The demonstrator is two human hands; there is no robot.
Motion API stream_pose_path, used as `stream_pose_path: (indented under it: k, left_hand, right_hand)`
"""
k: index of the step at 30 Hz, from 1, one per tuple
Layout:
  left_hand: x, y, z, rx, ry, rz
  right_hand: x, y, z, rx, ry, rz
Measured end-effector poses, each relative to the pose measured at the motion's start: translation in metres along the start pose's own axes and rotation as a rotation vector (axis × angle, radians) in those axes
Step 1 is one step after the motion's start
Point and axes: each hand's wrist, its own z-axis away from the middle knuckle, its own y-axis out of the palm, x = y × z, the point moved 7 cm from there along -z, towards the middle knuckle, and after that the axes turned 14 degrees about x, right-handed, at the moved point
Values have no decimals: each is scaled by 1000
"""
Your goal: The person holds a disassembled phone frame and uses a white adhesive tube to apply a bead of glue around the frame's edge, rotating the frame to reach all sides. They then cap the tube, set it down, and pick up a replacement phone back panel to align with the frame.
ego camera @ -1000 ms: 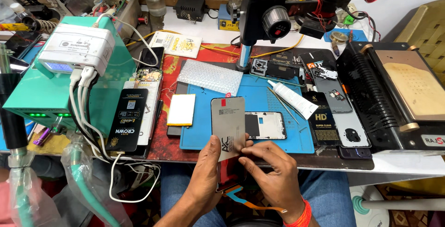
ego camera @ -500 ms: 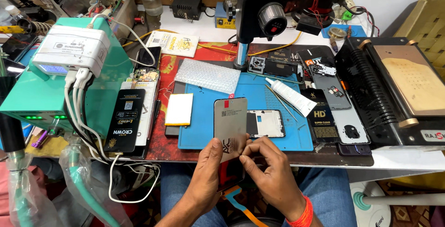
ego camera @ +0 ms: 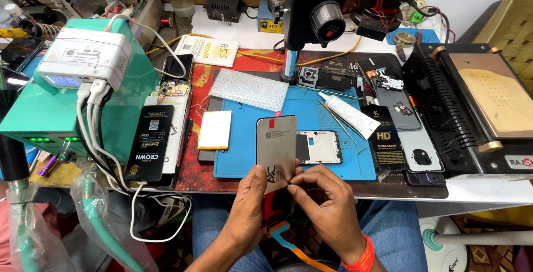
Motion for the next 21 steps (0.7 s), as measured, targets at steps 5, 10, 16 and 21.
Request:
stream_pose_path:
  k: [5,10,16,21]
  left_hand:
    - [-2,-1,0,-5,49,-54]
    - [-7,-8,2,-47,27,-89]
    - [-14,-8,2,-78,17,-86]
    - [-24,-12,3,-122,14,-65]
  right_hand:
    - [3,3,0,35,-28,70]
    - [3,9,4,168,108,68]
    - [33,13,15,382,-124,-2]
    - [15,11,24,554,192,-6]
